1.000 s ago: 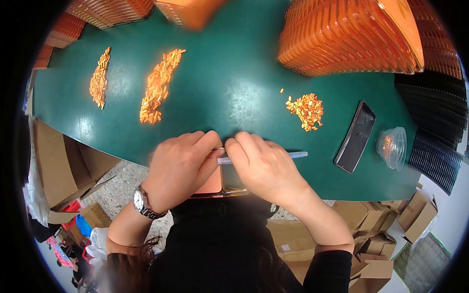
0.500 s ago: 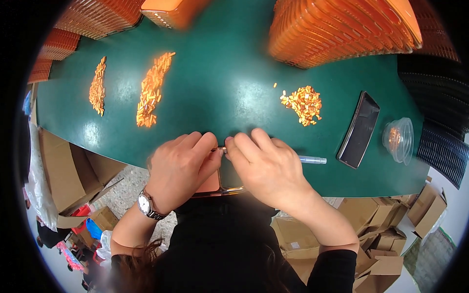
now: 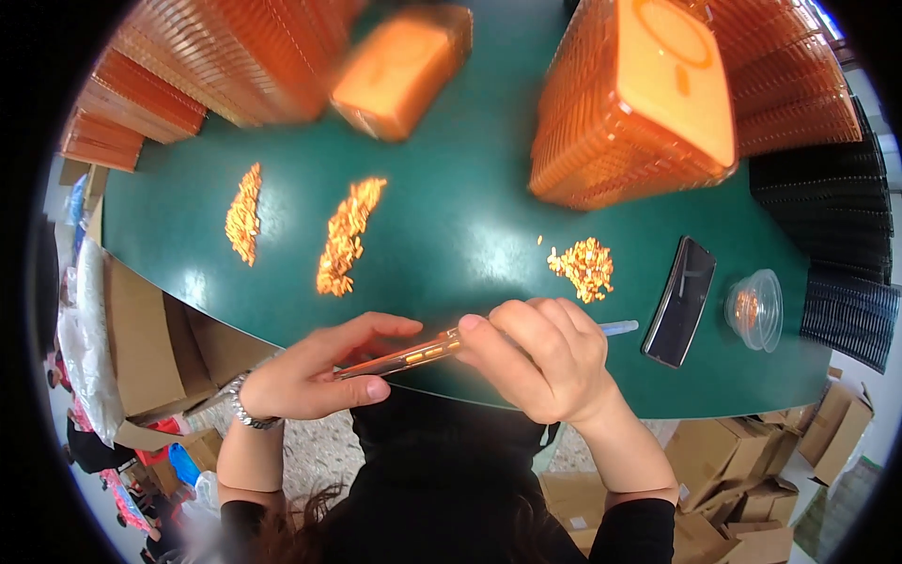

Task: Apply adhesive to the edges of phone cases for assembly.

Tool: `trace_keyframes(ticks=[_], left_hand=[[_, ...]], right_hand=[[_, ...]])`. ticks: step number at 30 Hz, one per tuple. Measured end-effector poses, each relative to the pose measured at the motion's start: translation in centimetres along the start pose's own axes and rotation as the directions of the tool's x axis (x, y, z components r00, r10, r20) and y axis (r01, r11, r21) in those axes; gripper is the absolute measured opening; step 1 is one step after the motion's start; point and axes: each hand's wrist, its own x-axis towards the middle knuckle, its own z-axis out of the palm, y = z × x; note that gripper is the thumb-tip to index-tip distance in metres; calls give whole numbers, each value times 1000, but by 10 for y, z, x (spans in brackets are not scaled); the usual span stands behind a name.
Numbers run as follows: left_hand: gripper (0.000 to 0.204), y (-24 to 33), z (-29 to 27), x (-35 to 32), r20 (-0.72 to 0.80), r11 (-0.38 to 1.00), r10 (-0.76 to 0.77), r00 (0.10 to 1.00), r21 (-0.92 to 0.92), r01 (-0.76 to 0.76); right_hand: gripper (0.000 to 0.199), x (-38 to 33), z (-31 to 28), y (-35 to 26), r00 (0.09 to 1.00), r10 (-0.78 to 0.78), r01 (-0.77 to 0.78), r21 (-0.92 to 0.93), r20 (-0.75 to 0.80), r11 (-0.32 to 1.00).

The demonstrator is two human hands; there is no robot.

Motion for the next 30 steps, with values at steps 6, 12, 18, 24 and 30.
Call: trace_keyframes(ticks=[6, 12, 18, 24, 30], left_hand=[[67, 24, 2, 3, -33, 995, -80, 996, 50, 82], [76, 42, -16, 13, -366, 944, 128, 922, 329, 0], [89, 78, -67, 106, -608, 652, 437, 663, 722, 231], [96, 83, -96, 164, -711, 306, 242, 660, 701, 644], [97, 65, -97, 150, -645, 260, 307, 699, 764, 591]], right_hand=[[46, 13, 3, 10, 991, 22, -18, 36, -134, 999], [45, -7, 20, 21, 938, 343, -330, 186, -45, 925], [32, -25, 41, 13, 946, 176, -189, 23, 273, 982], [33, -29, 43, 13, 955, 181, -212, 116, 235, 970], [32, -27, 41, 18, 949, 204, -243, 144, 242, 959]])
